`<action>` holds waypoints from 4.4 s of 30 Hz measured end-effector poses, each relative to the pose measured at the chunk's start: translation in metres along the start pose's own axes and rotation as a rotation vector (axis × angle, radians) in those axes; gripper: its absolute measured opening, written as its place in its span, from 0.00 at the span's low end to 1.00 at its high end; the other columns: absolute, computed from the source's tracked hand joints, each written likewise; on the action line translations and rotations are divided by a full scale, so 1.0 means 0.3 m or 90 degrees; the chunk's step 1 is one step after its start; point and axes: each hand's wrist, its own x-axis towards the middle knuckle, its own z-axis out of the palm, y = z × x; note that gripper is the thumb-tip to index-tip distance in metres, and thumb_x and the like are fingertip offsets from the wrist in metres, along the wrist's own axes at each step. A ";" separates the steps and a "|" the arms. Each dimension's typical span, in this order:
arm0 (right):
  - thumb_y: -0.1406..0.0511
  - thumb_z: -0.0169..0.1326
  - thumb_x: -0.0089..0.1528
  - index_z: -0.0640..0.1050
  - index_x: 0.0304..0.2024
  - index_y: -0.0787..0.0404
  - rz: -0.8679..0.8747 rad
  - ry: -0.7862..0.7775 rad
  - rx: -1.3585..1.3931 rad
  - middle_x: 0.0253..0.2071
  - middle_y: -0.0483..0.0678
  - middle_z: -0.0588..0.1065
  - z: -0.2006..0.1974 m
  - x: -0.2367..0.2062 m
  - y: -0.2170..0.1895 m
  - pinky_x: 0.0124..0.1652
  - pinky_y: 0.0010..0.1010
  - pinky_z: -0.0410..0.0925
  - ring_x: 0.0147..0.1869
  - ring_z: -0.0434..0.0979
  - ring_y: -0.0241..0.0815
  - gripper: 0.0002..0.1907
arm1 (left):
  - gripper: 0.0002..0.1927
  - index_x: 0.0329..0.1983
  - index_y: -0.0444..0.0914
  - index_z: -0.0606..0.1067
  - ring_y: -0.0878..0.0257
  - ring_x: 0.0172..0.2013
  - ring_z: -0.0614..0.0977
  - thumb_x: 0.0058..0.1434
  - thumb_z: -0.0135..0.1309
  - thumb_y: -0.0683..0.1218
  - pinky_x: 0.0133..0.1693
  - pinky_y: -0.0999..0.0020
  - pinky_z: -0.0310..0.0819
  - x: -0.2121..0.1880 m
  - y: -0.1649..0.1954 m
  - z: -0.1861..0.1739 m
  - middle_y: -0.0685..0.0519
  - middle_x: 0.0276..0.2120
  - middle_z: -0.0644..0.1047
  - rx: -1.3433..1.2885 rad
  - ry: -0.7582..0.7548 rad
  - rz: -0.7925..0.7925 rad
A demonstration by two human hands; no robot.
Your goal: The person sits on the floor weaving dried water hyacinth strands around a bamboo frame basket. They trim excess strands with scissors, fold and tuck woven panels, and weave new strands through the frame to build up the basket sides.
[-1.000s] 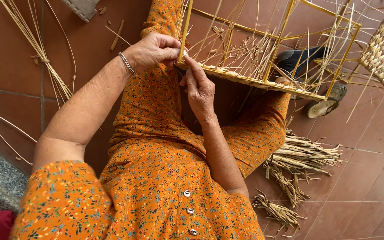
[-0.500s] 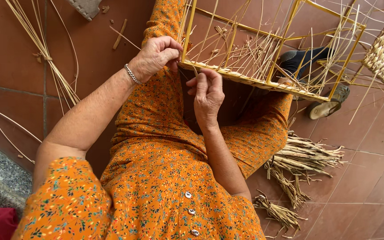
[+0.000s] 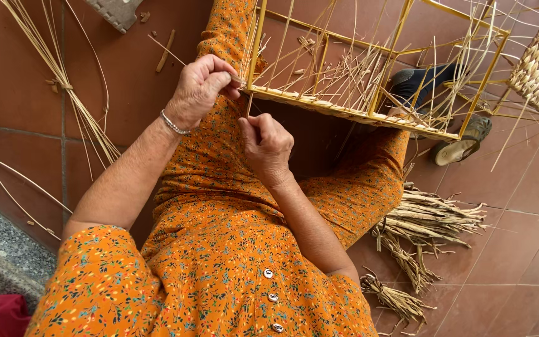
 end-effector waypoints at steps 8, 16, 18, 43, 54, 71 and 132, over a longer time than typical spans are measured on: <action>0.67 0.62 0.65 0.72 0.34 0.61 -0.088 0.026 0.040 0.28 0.51 0.74 0.074 0.003 -0.032 0.32 0.38 0.70 0.32 0.78 0.50 0.11 | 0.05 0.45 0.33 0.73 0.64 0.35 0.83 0.71 0.48 0.40 0.41 0.68 0.83 0.027 -0.023 0.031 0.49 0.37 0.80 -0.135 0.059 -0.090; 0.68 0.64 0.64 0.80 0.40 0.63 0.089 -0.001 0.144 0.31 0.49 0.79 -0.095 -0.061 0.014 0.32 0.28 0.72 0.31 0.79 0.36 0.06 | 0.03 0.46 0.34 0.77 0.61 0.39 0.85 0.73 0.54 0.36 0.44 0.68 0.82 -0.071 0.044 0.075 0.49 0.40 0.80 0.460 0.022 0.275; 0.69 0.64 0.64 0.81 0.41 0.63 0.128 0.001 0.159 0.32 0.48 0.79 -0.141 -0.090 0.015 0.33 0.26 0.72 0.32 0.80 0.34 0.05 | 0.04 0.48 0.34 0.77 0.56 0.43 0.84 0.72 0.57 0.37 0.47 0.65 0.81 -0.059 0.055 0.087 0.48 0.42 0.80 0.539 -0.020 0.380; 0.62 0.63 0.66 0.75 0.58 0.60 0.108 -0.035 0.868 0.53 0.49 0.73 -0.404 -0.196 -0.041 0.54 0.36 0.71 0.54 0.74 0.40 0.21 | 0.33 0.71 0.32 0.67 0.49 0.47 0.79 0.62 0.55 0.29 0.55 0.58 0.77 -0.037 0.079 0.122 0.46 0.45 0.77 0.752 -0.119 0.528; 0.59 0.55 0.73 0.71 0.57 0.62 0.141 0.368 0.534 0.48 0.53 0.74 -0.470 -0.177 -0.083 0.52 0.36 0.73 0.49 0.75 0.42 0.16 | 0.29 0.65 0.37 0.68 0.50 0.50 0.81 0.61 0.59 0.31 0.56 0.60 0.78 -0.038 0.053 0.125 0.46 0.49 0.79 0.697 -0.102 0.539; 0.50 0.33 0.76 0.63 0.29 0.54 0.409 -0.276 1.043 0.14 0.37 0.52 -0.270 -0.099 -0.053 0.25 0.31 0.50 0.20 0.47 0.34 0.24 | 0.37 0.76 0.36 0.55 0.55 0.44 0.83 0.69 0.60 0.35 0.49 0.61 0.80 -0.057 0.064 0.127 0.50 0.42 0.80 0.681 -0.064 0.563; 0.65 0.61 0.65 0.78 0.35 0.62 0.469 0.068 0.610 0.26 0.40 0.76 0.019 0.025 0.121 0.22 0.16 0.57 0.23 0.65 0.22 0.07 | 0.10 0.53 0.36 0.79 0.65 0.40 0.84 0.76 0.53 0.44 0.44 0.72 0.80 0.039 0.076 0.116 0.51 0.38 0.81 0.431 -0.116 0.186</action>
